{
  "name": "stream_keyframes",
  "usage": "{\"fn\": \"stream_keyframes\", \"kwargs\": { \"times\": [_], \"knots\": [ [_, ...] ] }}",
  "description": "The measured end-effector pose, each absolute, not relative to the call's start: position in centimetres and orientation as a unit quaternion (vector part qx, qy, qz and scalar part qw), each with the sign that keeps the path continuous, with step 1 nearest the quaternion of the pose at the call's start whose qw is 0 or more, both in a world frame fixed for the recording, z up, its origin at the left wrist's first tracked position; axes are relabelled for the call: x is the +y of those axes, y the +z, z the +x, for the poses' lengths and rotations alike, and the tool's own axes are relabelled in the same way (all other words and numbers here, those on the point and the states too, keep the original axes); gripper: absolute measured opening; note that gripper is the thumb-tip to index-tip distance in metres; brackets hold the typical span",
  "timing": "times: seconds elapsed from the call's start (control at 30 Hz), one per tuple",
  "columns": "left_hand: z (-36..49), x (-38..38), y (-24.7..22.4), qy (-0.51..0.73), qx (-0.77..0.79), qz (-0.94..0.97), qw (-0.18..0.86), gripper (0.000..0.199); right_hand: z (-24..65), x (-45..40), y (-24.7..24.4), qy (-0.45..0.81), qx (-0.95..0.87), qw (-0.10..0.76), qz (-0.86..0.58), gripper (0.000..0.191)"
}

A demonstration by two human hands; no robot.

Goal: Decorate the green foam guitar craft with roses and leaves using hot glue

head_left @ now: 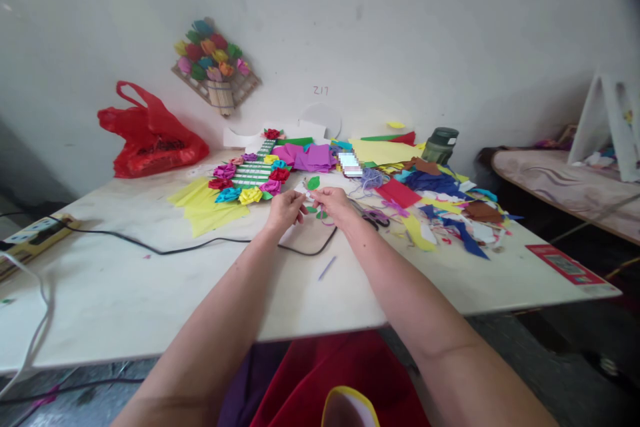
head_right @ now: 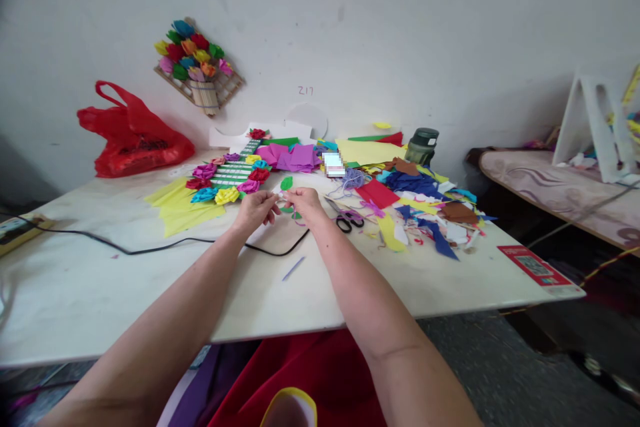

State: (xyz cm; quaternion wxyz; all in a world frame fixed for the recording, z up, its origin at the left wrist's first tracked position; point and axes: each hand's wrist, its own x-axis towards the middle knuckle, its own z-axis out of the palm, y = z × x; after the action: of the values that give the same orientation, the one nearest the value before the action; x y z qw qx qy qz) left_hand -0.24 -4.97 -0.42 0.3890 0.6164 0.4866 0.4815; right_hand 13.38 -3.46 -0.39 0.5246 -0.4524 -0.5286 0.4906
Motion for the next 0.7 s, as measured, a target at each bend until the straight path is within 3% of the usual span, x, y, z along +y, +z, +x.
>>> {"fn": "stream_keyframes", "kwargs": {
  "times": [0.33, 0.7],
  "knots": [
    [-0.08, -5.51, 0.02, 0.483, 0.471, 0.605, 0.423, 0.020, 13.28, -3.15, -0.68, 0.487, -0.526, 0.537, -0.445, 0.031],
    [-0.92, -5.03, -0.76, 0.492, 0.371, 0.587, 0.525, 0.033, 13.19, -3.56, -0.27, 0.505, -0.513, 0.529, -0.449, 0.029]
  ]
}}
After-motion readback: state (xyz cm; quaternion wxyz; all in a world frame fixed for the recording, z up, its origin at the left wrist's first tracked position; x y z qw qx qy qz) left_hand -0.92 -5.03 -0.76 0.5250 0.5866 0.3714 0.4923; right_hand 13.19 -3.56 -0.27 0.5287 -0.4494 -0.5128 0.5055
